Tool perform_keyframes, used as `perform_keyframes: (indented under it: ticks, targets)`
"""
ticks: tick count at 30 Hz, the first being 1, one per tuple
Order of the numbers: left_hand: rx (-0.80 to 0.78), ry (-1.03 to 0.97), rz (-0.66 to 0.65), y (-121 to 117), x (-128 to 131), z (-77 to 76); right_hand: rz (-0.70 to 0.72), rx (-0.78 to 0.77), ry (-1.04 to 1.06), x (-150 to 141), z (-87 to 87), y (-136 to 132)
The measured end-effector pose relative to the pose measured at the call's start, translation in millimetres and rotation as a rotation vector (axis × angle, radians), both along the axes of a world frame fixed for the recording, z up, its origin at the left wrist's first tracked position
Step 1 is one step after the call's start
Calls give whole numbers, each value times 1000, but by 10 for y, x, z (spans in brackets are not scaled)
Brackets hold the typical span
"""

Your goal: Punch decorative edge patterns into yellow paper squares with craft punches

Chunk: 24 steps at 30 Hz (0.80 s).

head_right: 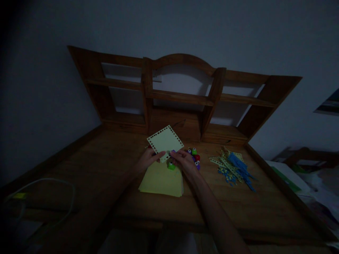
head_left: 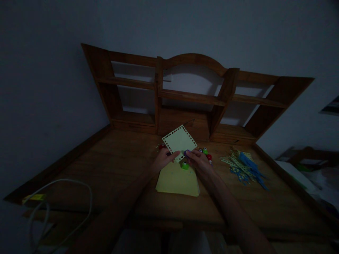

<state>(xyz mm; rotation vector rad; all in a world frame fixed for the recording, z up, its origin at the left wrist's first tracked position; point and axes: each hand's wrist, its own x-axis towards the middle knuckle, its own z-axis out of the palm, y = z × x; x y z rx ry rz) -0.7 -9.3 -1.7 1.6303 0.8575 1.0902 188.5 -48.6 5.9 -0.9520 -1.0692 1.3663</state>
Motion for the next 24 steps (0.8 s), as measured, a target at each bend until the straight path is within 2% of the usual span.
perform_keyframes:
  ticks: [7,15,24]
  targets:
    - [-1,10,-3,-3,-3,-14,7,46,-27,-5,11,-7]
    - [1,61,-10,18,-12,-48,29,6,-37,39,-70,51]
    - [26,22,-56,-6,6,-29,-25,1,-58,69,-102,24]
